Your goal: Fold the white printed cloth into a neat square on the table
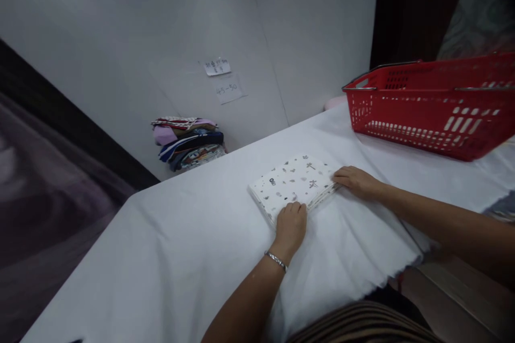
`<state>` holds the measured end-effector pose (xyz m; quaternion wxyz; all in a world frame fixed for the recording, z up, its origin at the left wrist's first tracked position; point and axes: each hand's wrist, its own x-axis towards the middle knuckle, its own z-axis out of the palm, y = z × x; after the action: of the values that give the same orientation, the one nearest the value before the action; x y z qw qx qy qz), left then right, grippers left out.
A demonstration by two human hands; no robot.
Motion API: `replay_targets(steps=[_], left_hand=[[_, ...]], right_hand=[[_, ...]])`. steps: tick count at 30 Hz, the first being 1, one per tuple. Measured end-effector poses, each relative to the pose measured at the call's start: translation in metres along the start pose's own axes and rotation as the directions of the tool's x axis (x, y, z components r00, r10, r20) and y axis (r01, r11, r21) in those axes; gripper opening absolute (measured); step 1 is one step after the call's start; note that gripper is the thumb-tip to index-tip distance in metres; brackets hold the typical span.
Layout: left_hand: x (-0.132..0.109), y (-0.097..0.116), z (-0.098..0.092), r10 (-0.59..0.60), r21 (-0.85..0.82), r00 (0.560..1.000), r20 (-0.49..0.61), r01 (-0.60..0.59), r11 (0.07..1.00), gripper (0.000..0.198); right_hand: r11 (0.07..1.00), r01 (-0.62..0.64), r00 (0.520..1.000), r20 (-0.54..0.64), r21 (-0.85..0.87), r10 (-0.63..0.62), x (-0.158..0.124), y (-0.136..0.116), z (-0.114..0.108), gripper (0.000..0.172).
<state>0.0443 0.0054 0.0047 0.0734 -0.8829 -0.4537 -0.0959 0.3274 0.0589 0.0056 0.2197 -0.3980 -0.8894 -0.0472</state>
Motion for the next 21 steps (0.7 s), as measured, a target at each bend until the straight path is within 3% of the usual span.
replay_targets(steps=[4, 7, 12, 16, 19, 21], left_hand=[[-0.008, 0.004, -0.001, -0.022, -0.080, 1.000, 0.017, 0.023, 0.997, 0.017], [-0.014, 0.007, -0.001, -0.010, -0.122, 1.000, -0.003, 0.009, 0.993, 0.018], [-0.035, 0.005, -0.004, 0.067, -0.240, 0.994, -0.090, -0.087, 0.967, 0.035], [-0.050, -0.015, -0.008, 0.140, -0.331, 0.980, -0.138, -0.179, 0.926, 0.034], [-0.047, -0.051, -0.008, -0.104, -0.440, 0.977, -0.184, 0.013, 0.898, 0.030], [-0.038, -0.081, -0.007, -0.367, -0.511, 0.914, -0.173, 0.235, 0.827, 0.030]], right_hand=[[0.995, -0.092, 0.995, -0.049, -0.031, 0.091, 0.012, -0.011, 0.003, 0.032], [0.998, -0.065, 0.994, -0.086, -0.001, 0.064, 0.020, -0.025, 0.018, 0.038], [0.998, -0.034, 0.998, 0.061, 0.046, 0.031, 0.008, -0.037, 0.052, 0.048], [0.989, -0.093, 0.986, 0.150, 0.117, 0.075, 0.002, -0.029, 0.050, 0.053], [0.949, -0.278, 0.958, 0.119, 0.147, 0.262, 0.015, -0.010, 0.036, 0.053], [0.888, -0.453, 0.891, 0.053, 0.075, 0.450, 0.032, 0.010, 0.030, 0.054]])
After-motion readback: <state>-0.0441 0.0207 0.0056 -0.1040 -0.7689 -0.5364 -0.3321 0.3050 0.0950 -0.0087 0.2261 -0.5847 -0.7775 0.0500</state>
